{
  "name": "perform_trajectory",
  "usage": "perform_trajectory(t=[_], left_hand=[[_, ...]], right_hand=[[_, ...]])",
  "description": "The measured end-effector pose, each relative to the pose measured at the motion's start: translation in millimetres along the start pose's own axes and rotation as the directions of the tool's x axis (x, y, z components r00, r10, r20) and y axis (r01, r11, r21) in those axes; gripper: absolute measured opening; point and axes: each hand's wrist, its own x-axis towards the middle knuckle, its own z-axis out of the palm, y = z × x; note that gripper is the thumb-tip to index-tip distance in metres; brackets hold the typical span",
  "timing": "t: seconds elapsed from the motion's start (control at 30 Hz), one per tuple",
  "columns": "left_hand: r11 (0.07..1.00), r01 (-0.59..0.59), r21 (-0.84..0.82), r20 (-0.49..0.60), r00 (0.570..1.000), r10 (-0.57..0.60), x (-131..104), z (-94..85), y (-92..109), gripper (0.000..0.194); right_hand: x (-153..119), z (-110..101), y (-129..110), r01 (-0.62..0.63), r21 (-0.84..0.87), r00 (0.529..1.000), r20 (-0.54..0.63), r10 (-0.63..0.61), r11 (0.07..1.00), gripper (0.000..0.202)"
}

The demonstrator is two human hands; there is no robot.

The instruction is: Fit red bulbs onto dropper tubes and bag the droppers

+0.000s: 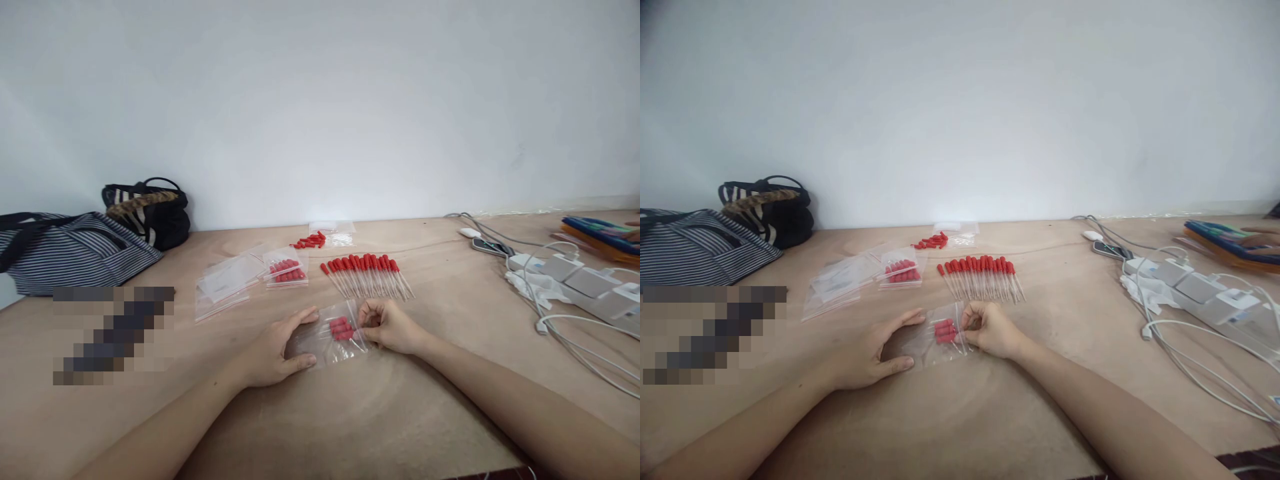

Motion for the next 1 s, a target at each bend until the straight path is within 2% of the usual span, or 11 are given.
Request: perform_trajectory(t=[0.1,0.2,0.27,0.33,0.37,0.43,0.5,0.53,0.6,0.77,1.0], left_hand=[[1.000,0.001,-0.002,-0.004,1.000,-0.001,0,0.1,0,0.066],[1.000,-0.005,-0.004,-0.006,1.000,0.005,0,1.0,-2,0.066],[1.000,-0.005,-0.005,-0.005,1.000,0.005,0,1.7,-4,0.066],[1.000,-0.003,-0.005,-0.002,1.000,0.003,0,2.2,-5,0.066],[1.000,-0.004,-0.005,-0.003,1.000,0.004,0,2.2,-6,0.066],[1.000,-0.005,-0.001,-0.004,1.000,0.005,0,2.1,-6,0.066],[1.000,0.002,0.008,0.002,1.000,-0.002,0,1.6,-5,0.065],[1.000,0.008,0.014,0.007,1.000,-0.008,0,1.4,-4,0.065],[1.000,0.017,0.026,0.014,1.000,-0.017,0,0.8,-3,0.065],[1.000,0.017,0.025,0.012,1.000,-0.018,0,0.3,0,0.065],[1.000,-0.003,0.019,0.000,1.000,0.003,0,2.4,-5,0.065]], right_hand=[[1,7,0,0.098,-0.074,0.989,-0.101,-0.106,0.992,0.021],[2,5,0,0.109,-0.085,0.990,-0.079,-0.115,0.990,0.019],[4,-6,0,0.088,-0.063,0.994,-0.059,-0.092,0.994,0.018],[8,-27,1,0.080,-0.089,0.983,-0.155,-0.093,0.993,0.018],[10,-40,3,0.073,-0.140,0.954,-0.277,-0.110,0.987,0.018],[14,-65,6,-0.083,-0.271,0.851,-0.521,-0.073,0.959,0.017],[18,-85,10,-0.249,-0.352,0.767,-0.641,-0.038,0.903,0.018],[19,-91,13,-0.313,-0.377,0.744,-0.668,-0.022,0.872,0.019],[22,-97,17,-0.392,-0.404,0.741,-0.671,0.024,0.827,0.021],[29,-92,23,-0.492,-0.392,0.780,-0.596,0.193,0.777,0.030],[32,-91,25,-0.516,-0.392,0.773,-0.597,0.217,0.762,0.033]])
